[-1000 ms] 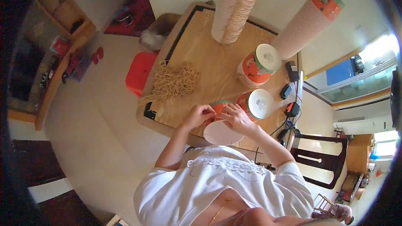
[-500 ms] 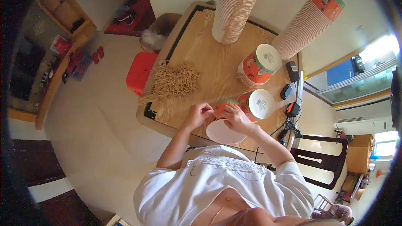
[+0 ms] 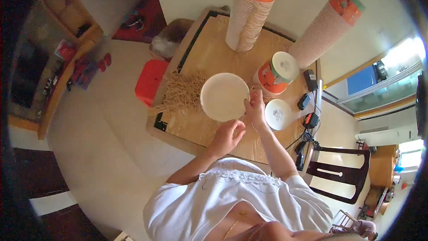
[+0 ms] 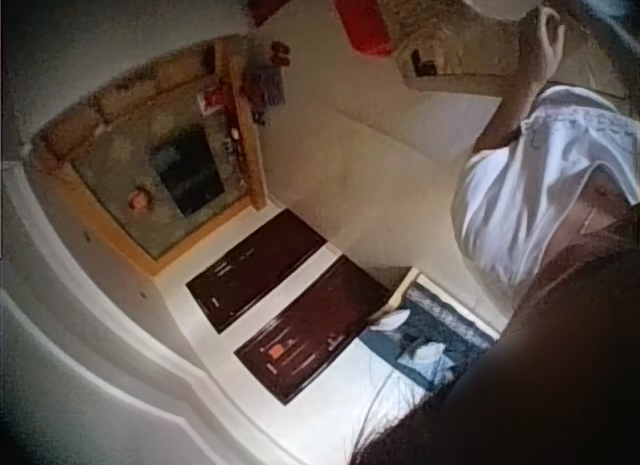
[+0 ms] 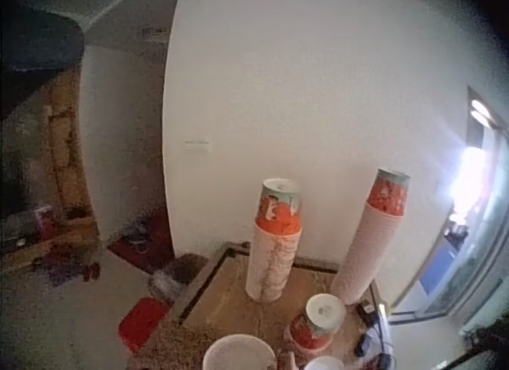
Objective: Organizing and inspecting patterned paper cups on a table.
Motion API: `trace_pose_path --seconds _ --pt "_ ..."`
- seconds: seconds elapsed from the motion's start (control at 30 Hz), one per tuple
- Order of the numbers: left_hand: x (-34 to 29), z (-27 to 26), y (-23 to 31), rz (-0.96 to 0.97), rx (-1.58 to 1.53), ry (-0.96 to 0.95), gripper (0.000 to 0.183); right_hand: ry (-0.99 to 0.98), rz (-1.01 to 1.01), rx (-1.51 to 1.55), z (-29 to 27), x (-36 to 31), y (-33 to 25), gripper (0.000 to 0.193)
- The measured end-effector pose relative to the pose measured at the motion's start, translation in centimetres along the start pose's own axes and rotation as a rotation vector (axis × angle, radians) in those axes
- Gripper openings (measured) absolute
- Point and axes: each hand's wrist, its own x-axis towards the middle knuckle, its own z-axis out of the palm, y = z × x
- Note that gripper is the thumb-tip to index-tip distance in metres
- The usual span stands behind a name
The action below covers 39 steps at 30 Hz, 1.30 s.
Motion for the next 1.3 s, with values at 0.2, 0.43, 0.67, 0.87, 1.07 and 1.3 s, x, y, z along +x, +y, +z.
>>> trace_pose_path --seconds 0.2,0.43,0.67,0.87,1.07,1.3 --pt "-1.3 -1.8 -4.7 0.124 0.220 0.302 0.016 -0.018 -0.076 0.407 -0.2 -0.4 1.1 0.026" --pt "-0.9 -4.3 -8.6 -0.155 -0.151 0.741 0.022 0.026 -0.135 0.359 -0.7 0.1 2.3 0.026" --pt "3.8 -2.7 -0.5 0.105 0.121 0.326 0.034 0.055 -0.216 0.028 1.2 -1.1 -2.3 0.032" --pt "5.6 -1.4 -3.7 -0.060 -0.002 0.151 0.024 -0.131 -0.254 0.129 0.5 -2.1 -4.8 0.031" --pt "4.9 -1.5 -5.5 -0.093 -0.294 0.242 0.020 0.111 -0.318 0.267 -2.2 -1.4 -1.6 0.046" --pt "5.7 -1.7 -4.4 -0.161 -0.472 0.329 0.019 -0.090 -0.046 0.863 -3.1 -2.3 -0.8 0.020"
